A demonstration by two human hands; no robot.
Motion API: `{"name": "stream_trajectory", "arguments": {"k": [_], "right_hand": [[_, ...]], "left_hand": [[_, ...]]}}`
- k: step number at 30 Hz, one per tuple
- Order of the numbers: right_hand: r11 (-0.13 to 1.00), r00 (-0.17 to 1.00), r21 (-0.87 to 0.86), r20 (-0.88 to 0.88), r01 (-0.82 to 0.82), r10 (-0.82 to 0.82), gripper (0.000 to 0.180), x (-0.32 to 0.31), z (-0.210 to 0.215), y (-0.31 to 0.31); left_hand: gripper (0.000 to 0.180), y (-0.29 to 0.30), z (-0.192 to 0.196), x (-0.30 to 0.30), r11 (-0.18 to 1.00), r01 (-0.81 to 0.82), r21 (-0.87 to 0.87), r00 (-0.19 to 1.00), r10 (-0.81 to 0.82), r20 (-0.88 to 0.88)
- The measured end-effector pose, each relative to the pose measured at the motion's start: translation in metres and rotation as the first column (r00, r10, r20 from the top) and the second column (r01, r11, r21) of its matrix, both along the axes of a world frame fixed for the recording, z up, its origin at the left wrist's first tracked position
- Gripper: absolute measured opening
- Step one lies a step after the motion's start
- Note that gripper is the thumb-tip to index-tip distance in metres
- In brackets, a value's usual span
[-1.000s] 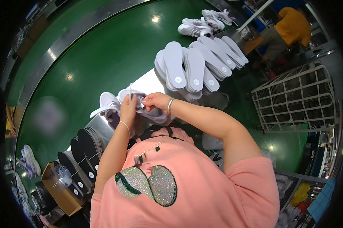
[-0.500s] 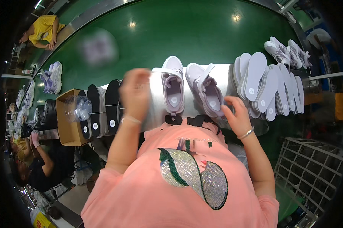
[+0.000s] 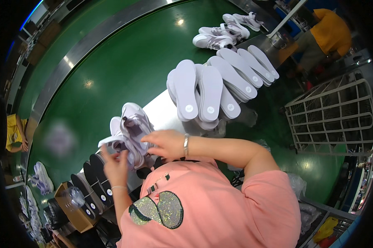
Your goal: The person inserts gray insoles into white and purple sneakers by hand. The person retrieves a stack of insoles from a plastic bag on the floor, places them on the workstation, and then inserts them one by one into the shoes gathered on the table.
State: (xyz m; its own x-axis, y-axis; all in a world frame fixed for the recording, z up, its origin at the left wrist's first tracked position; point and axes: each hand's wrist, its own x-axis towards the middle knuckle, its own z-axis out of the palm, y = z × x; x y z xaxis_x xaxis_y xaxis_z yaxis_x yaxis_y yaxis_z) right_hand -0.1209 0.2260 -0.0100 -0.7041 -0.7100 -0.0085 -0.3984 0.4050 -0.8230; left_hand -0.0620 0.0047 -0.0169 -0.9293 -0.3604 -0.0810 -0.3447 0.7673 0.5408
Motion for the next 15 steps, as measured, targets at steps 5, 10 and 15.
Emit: {"name": "stream_trajectory", "arguments": {"k": [5, 10, 15], "right_hand": [[0.88, 0.849, -0.068, -0.239, 0.469, -0.471, 0.02, -0.088, 0.031, 0.106], [0.538, 0.548, 0.235, -0.632, 0.809, -0.548, 0.026, -0.198, -0.015, 0.259], [0.312, 0.683, 0.609, -0.621, 0.73, -0.385, 0.041, -0.267, -0.038, 0.305]], "left_hand": [[0.074, 0.039, -0.049, -0.038, 0.985, 0.137, -0.105, 0.974, -0.114, 0.196], [0.064, 0.001, -0.055, -0.088, 0.999, -0.011, -0.039, 0.993, 0.015, 0.121], [0.065, -0.058, -0.058, -0.142, 0.993, -0.102, -0.057, 0.976, 0.089, -0.201]]}}
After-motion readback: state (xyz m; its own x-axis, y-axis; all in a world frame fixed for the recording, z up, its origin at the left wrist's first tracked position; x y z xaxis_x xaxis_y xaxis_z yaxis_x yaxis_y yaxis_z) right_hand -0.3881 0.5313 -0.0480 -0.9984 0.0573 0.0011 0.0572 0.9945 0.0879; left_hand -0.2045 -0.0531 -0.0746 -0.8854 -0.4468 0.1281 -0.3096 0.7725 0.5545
